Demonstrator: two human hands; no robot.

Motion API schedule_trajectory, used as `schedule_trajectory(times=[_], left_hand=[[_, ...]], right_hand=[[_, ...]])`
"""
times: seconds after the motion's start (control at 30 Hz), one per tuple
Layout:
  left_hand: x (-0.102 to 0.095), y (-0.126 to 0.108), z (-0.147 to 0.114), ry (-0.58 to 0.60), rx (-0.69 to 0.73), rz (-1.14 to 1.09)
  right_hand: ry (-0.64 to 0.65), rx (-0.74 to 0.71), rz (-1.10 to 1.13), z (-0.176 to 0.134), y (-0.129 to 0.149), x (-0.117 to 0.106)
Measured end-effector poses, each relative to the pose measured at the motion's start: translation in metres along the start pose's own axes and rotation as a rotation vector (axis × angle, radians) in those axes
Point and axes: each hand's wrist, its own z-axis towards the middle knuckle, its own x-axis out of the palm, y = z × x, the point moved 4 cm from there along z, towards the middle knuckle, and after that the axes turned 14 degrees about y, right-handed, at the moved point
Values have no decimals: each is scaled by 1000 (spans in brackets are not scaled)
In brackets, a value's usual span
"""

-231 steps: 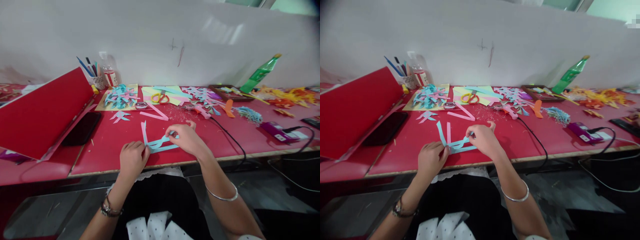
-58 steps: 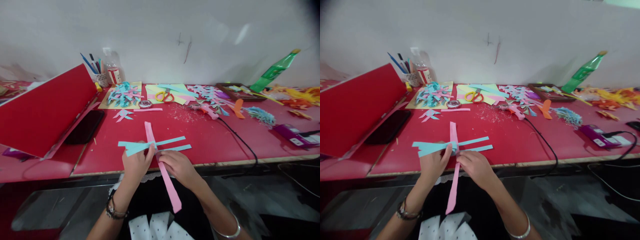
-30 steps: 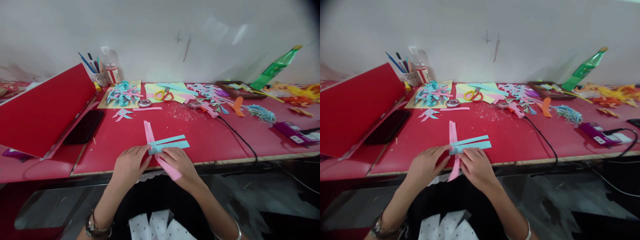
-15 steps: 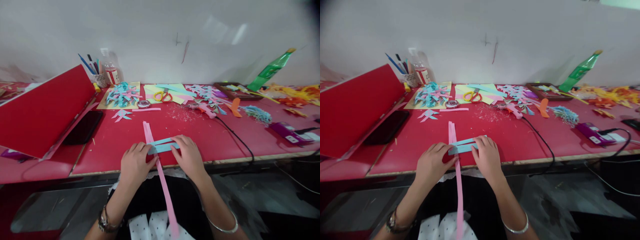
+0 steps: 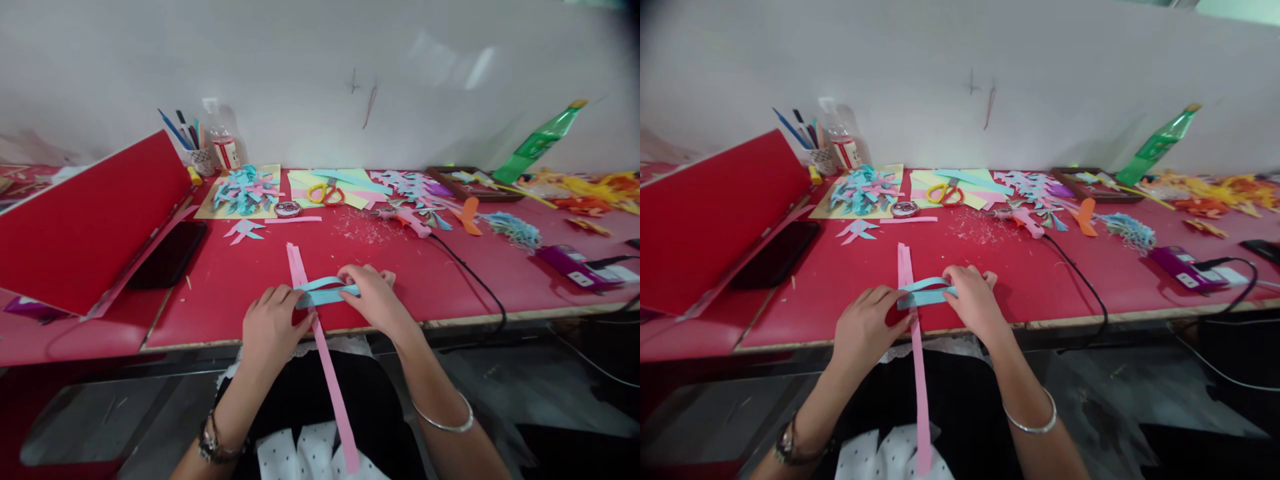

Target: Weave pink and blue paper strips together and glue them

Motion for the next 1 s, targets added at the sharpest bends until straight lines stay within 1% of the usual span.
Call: schedule_trajectory(times=[0.13, 0.2, 0.47, 0.67, 0.77, 0.93, 1.0], left_hand=[[-1, 0, 0, -12, 3, -6], [0, 0, 0, -11, 0, -11], [0, 0, 1, 0, -4, -9], [0, 0, 1, 10, -2, 8], [0, 0, 1, 6, 9, 17], [-2, -1, 2, 1, 9, 35], [-4, -2, 3, -16, 2, 41]], right_hand=[[-45, -34, -7, 0, 1, -3], [-44, -42, -5, 0, 1, -4], [-10, -15, 16, -2, 7, -21], [76, -87, -18, 2, 6, -25], [84, -142, 79, 3, 9, -30], [12, -272, 372, 7, 20, -40], [9, -306, 490, 13, 26, -41]])
